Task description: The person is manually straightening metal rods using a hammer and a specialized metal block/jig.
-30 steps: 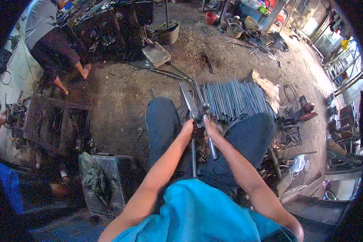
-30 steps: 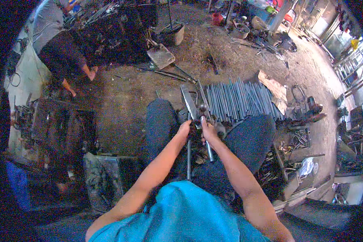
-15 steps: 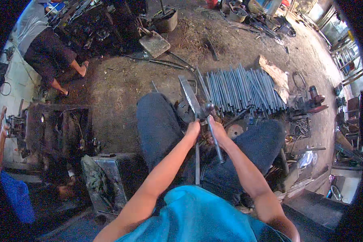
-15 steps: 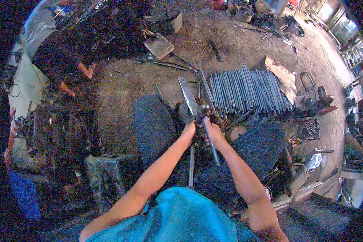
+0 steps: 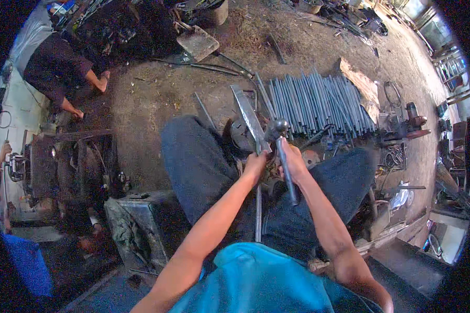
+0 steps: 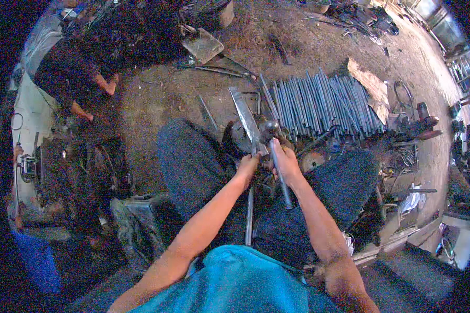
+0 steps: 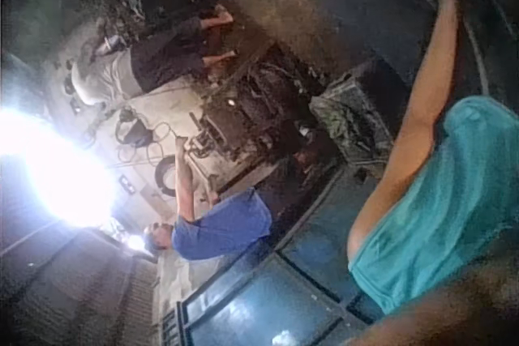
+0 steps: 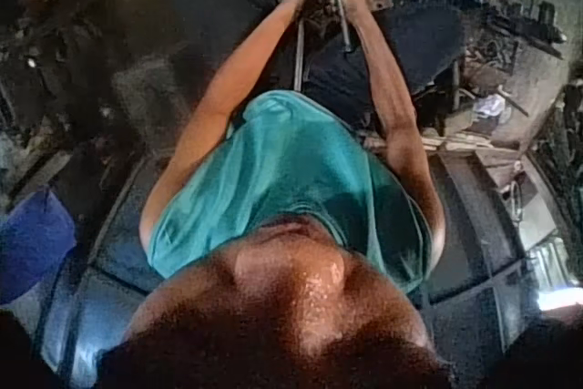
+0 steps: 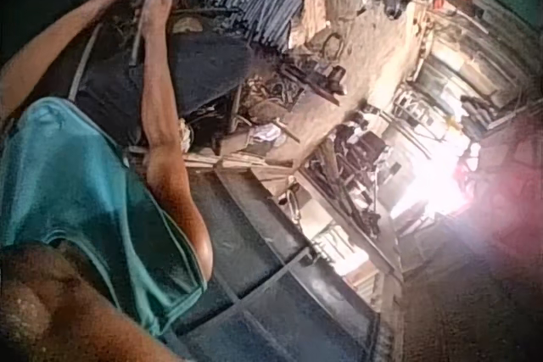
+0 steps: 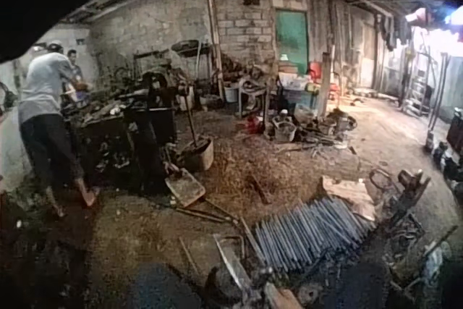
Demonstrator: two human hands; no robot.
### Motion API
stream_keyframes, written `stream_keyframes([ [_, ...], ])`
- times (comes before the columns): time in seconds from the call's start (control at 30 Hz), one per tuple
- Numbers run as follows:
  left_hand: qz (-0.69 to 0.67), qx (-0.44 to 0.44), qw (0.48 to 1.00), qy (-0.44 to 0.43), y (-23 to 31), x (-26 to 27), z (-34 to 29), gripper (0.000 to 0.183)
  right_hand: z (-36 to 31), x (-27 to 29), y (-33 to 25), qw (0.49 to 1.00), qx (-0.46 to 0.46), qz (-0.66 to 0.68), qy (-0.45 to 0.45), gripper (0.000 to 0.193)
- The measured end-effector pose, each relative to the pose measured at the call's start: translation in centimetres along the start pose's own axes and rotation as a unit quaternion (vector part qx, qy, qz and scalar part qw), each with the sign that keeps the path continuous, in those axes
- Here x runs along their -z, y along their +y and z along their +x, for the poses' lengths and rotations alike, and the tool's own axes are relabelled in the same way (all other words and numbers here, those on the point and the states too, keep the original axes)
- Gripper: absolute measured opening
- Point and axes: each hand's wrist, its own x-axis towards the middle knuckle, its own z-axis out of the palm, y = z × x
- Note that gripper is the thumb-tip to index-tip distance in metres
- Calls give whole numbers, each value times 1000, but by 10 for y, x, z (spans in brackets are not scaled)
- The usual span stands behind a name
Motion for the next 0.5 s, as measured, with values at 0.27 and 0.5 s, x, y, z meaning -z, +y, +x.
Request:
stream_keyframes([
  [0.27, 103, -87, 991, 8, 15, -4, -22, 34, 31, -10, 11, 991, 40, -123, 44, 47],
  [0.5, 277, -66, 959, 6, 28, 2, -26, 28, -8, -22, -61, 987, 153, -47, 26, 45],
])
